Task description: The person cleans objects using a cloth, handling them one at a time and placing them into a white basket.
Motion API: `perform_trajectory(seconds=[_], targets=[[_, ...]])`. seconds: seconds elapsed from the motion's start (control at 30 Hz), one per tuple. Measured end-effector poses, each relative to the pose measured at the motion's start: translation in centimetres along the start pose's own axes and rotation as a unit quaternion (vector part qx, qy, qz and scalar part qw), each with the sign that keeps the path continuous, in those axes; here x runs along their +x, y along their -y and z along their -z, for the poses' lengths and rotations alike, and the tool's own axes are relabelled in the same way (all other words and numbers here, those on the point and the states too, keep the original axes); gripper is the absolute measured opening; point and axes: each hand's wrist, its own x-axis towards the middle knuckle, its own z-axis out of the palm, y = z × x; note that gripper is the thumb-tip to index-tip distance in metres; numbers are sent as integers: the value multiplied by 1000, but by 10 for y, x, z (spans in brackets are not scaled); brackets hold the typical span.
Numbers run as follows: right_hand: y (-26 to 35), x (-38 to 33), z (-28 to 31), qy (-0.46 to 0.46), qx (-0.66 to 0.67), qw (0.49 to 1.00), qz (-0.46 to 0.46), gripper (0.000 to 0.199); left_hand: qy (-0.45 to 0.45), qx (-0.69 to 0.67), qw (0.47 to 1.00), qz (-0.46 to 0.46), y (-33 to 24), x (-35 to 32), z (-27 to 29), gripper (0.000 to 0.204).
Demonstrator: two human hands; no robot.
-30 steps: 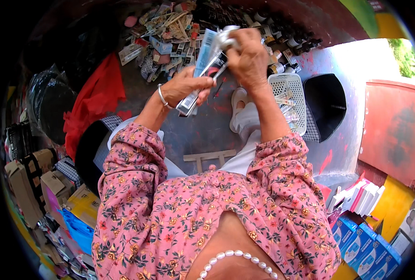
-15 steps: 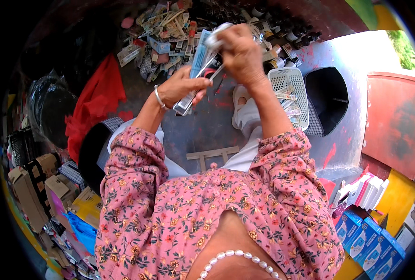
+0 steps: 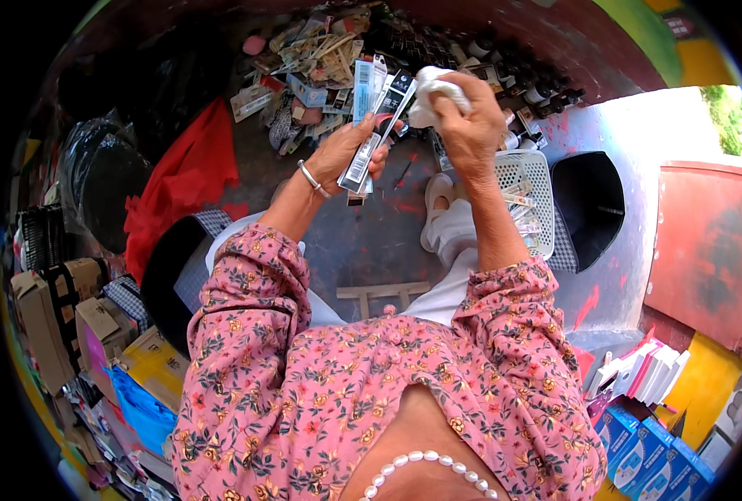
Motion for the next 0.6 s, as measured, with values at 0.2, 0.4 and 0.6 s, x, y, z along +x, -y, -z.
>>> perform_trajectory(seconds=[0.2,0.4,0.6], targets=[[7,-19,-27,220,-206,946,122,19,-85,17,996,17,3,8,-1,50],[23,-34,-27,320,-146,911,216,19,-61,-34,997,-45,8,12,25,72],[34,-38,-16,404,-41,894,188,17,-118,-14,993,-26,3,15,21,44]])
